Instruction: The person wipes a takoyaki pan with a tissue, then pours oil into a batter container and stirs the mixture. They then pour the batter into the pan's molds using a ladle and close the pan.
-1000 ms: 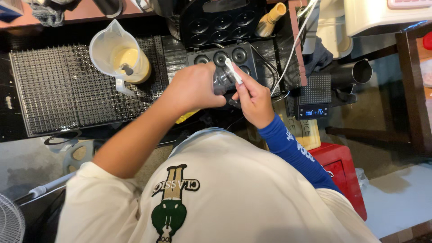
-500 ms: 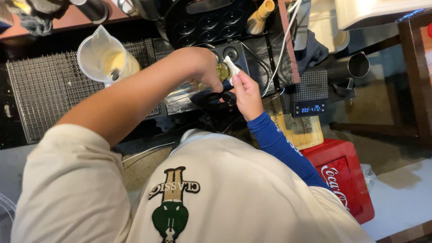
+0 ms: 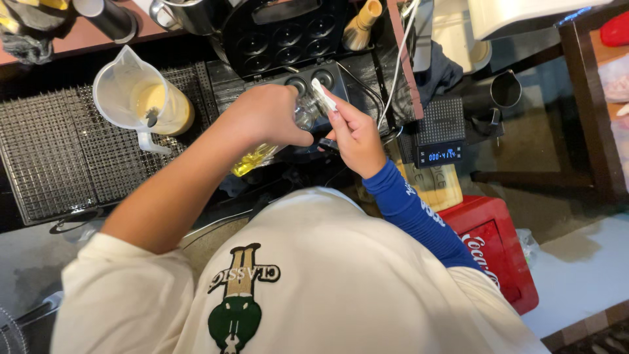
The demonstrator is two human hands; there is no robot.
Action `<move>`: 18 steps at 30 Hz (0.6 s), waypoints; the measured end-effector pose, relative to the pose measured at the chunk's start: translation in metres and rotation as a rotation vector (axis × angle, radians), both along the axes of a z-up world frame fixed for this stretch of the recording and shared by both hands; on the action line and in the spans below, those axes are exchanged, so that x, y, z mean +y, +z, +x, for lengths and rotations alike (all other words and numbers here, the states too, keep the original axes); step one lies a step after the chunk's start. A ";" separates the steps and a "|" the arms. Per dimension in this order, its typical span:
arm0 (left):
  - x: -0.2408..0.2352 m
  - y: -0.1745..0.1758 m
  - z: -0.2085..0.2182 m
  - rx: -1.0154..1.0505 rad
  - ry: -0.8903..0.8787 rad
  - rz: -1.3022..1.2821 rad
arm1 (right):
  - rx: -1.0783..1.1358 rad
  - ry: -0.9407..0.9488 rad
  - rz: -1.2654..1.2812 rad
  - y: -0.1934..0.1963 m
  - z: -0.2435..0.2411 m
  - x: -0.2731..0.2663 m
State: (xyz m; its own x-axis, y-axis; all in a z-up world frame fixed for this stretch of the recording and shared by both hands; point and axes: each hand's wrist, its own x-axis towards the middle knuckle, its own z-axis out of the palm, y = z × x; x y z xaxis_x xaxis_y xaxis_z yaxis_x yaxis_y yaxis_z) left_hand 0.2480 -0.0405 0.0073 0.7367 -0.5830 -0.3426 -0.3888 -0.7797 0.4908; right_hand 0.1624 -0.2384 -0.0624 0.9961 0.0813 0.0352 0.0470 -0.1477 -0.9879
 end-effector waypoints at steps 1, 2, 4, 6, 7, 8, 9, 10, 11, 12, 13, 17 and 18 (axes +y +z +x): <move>-0.003 -0.001 0.006 0.004 -0.027 0.037 | 0.050 0.004 0.079 -0.007 0.003 -0.001; -0.009 -0.002 0.012 0.013 -0.057 0.076 | 0.104 0.005 0.160 -0.016 0.004 -0.003; -0.020 -0.006 0.021 0.087 -0.088 0.185 | 0.190 -0.016 0.283 -0.034 0.006 -0.007; -0.034 -0.007 0.030 0.216 -0.094 0.326 | 0.249 -0.060 0.367 -0.049 0.008 -0.012; -0.040 -0.007 0.034 0.188 -0.108 0.324 | 0.243 -0.066 0.359 -0.053 0.010 -0.014; -0.045 -0.007 0.035 0.161 -0.125 0.322 | 0.238 -0.076 0.351 -0.055 0.010 -0.017; -0.049 -0.006 0.036 0.134 -0.143 0.319 | 0.232 -0.085 0.343 -0.055 0.010 -0.019; -0.050 -0.005 0.036 0.107 -0.133 0.295 | 0.184 -0.082 0.319 -0.051 0.010 -0.021; -0.051 -0.004 0.034 0.081 -0.123 0.270 | 0.135 -0.080 0.295 -0.045 0.011 -0.023; -0.052 -0.004 0.031 0.055 -0.118 0.244 | 0.088 -0.081 0.269 -0.036 0.009 -0.026; -0.049 -0.005 0.027 -0.018 -0.108 0.115 | -0.002 -0.108 0.124 -0.026 0.008 -0.027; -0.040 -0.014 0.007 -0.171 -0.019 -0.303 | -0.195 -0.120 -0.308 0.035 -0.004 -0.037; -0.040 -0.016 0.003 -0.179 0.014 -0.380 | -0.207 -0.103 -0.375 0.052 -0.006 -0.040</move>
State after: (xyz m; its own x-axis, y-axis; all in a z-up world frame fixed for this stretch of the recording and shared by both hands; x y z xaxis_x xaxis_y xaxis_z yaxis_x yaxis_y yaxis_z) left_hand 0.2510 -0.0806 -0.0087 0.7737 -0.6328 0.0287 -0.4845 -0.5620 0.6703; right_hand 0.1562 -0.2789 -0.0109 0.9747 0.0275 0.2217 0.2046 -0.5088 -0.8362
